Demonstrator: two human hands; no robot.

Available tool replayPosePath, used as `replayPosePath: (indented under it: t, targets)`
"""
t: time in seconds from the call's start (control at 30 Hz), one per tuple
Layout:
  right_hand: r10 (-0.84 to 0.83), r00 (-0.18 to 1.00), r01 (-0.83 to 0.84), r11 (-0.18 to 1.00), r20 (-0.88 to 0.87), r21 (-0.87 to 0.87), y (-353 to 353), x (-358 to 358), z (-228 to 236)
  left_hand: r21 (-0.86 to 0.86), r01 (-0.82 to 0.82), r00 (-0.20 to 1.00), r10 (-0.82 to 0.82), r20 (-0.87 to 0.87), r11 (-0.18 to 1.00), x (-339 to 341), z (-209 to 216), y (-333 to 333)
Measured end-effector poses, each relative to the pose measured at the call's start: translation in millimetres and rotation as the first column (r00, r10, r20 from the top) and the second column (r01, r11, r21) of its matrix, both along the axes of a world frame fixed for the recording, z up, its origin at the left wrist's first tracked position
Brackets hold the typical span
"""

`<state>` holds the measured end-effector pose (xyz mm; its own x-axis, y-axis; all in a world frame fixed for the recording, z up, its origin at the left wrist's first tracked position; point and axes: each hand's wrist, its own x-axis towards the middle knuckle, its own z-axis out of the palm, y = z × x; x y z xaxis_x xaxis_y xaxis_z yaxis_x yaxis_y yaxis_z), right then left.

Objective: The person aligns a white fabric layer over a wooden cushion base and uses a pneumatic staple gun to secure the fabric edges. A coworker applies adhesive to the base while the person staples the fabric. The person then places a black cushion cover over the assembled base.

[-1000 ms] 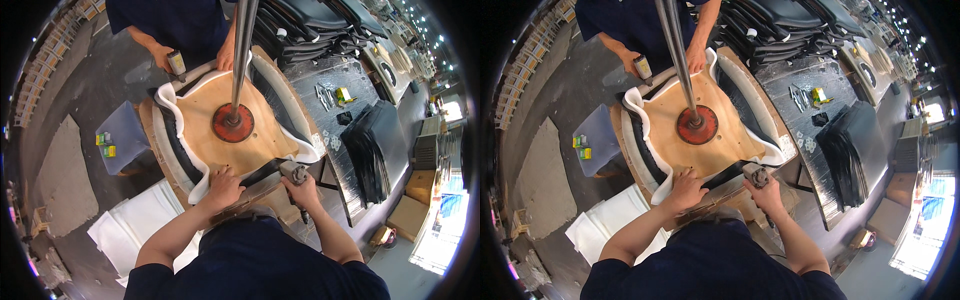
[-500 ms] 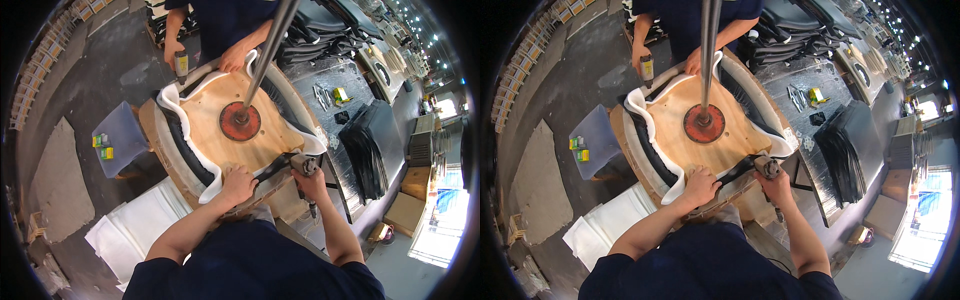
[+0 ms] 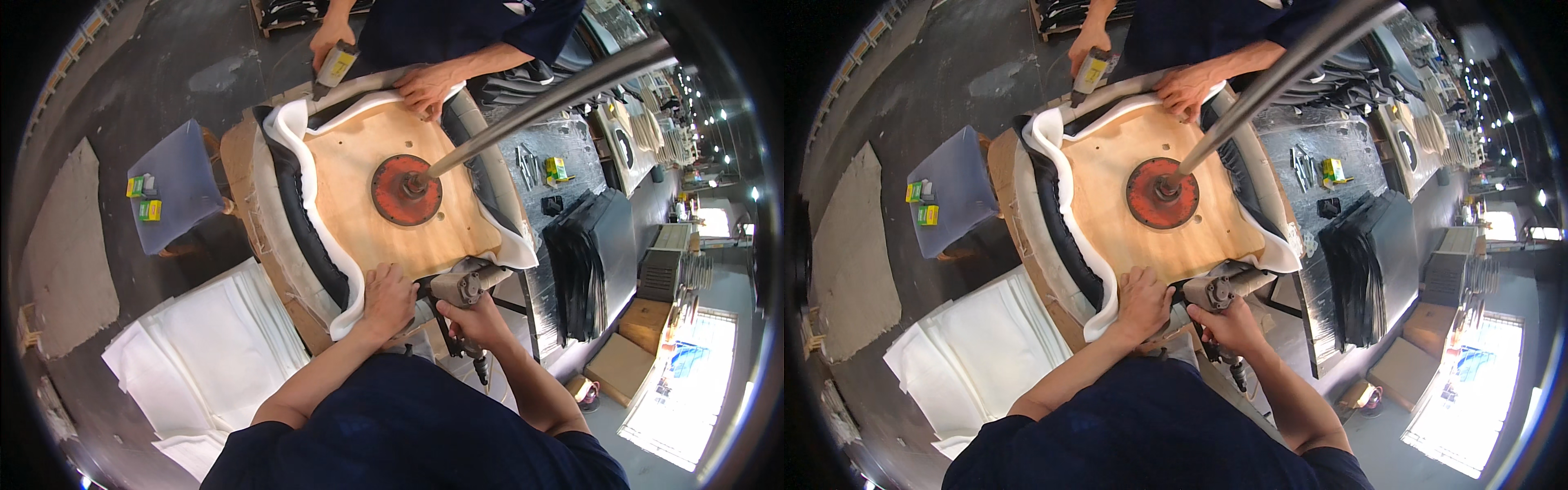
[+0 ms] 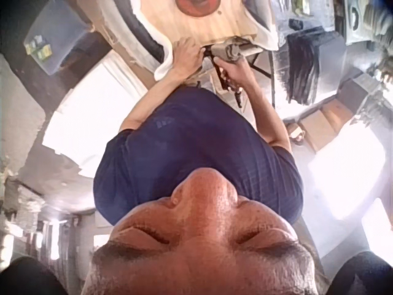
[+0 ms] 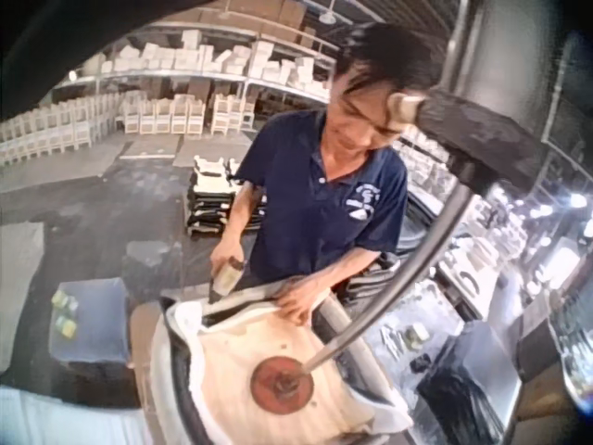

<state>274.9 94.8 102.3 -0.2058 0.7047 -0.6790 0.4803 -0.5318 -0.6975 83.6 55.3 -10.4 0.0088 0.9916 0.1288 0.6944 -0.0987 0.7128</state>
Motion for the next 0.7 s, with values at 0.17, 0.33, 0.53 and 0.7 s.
replayPosePath:
  t: [0.17,0.33,0.53,0.7]
  targets:
    - [0.050,0.995,-0.047,0.998,0.082,-0.042,8.9,-9.1,-1.0,-0.012,-0.033,0.999,0.033,0.012,0.999,3.0,-3.6,1.4]
    - [0.064,0.988,-0.056,0.996,0.140,-0.064,13.3,-15.6,-2.5,-0.041,-0.036,0.999,0.035,-0.020,0.998,5.6,-2.3,2.5]
    - [0.069,0.987,-0.068,0.998,0.144,-0.007,13.5,-23.8,0.7,-0.014,-0.036,0.999,0.036,-0.031,0.999,9.1,-5.5,2.6]
    - [-0.034,0.998,0.031,0.996,0.047,0.078,-6.6,-5.0,-0.8,-0.074,0.022,0.996,-0.029,-0.087,0.997,4.8,7.6,8.3]
